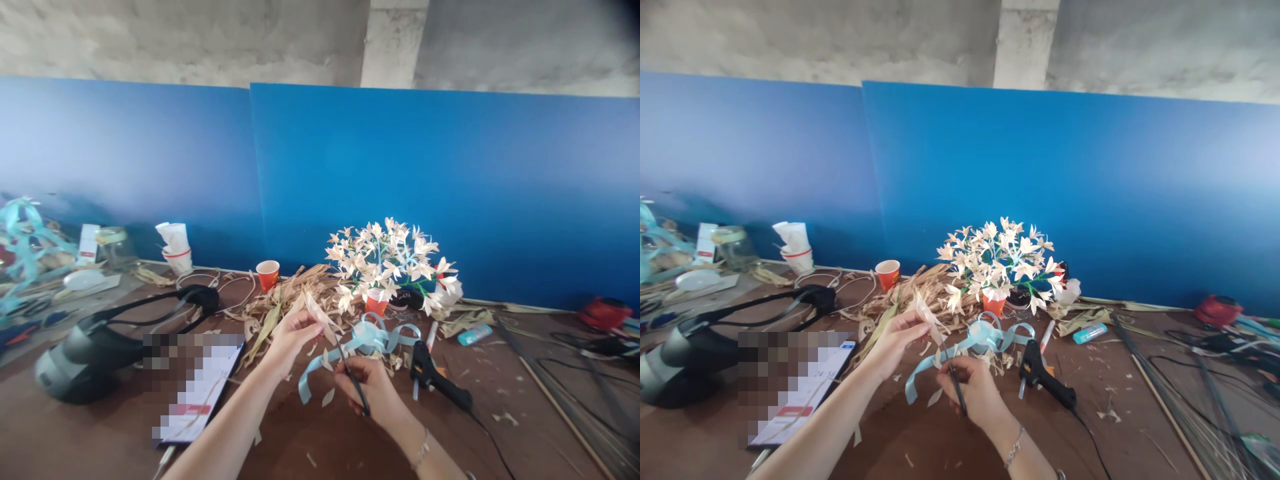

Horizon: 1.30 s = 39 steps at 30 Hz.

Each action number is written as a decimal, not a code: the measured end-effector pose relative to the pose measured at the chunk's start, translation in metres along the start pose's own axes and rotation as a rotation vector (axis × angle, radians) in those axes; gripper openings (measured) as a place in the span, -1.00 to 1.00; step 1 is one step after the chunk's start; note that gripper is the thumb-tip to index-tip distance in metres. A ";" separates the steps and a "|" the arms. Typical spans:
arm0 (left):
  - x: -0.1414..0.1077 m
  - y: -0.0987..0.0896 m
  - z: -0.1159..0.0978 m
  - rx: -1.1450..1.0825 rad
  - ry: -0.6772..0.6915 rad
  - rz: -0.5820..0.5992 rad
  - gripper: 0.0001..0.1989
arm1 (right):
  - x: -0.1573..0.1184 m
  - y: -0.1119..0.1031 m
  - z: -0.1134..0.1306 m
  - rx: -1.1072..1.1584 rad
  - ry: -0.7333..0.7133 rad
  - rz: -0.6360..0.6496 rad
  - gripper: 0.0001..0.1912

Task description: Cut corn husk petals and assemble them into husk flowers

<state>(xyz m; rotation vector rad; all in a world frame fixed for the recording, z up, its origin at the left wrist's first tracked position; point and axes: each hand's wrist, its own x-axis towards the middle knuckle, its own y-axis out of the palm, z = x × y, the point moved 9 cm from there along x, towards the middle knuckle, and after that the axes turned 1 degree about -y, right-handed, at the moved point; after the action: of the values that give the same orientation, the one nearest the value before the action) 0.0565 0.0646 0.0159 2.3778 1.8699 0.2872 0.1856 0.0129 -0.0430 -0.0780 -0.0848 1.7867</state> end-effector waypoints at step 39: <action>0.003 -0.007 -0.004 0.365 0.090 0.062 -0.72 | -0.006 0.006 0.003 -0.161 0.118 0.089 -0.76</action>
<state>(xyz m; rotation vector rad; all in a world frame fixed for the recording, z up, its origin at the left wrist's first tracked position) 0.0499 0.0687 0.0187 2.6993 2.0427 0.0603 0.1811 0.0058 -0.0409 -0.3062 -0.1425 1.8572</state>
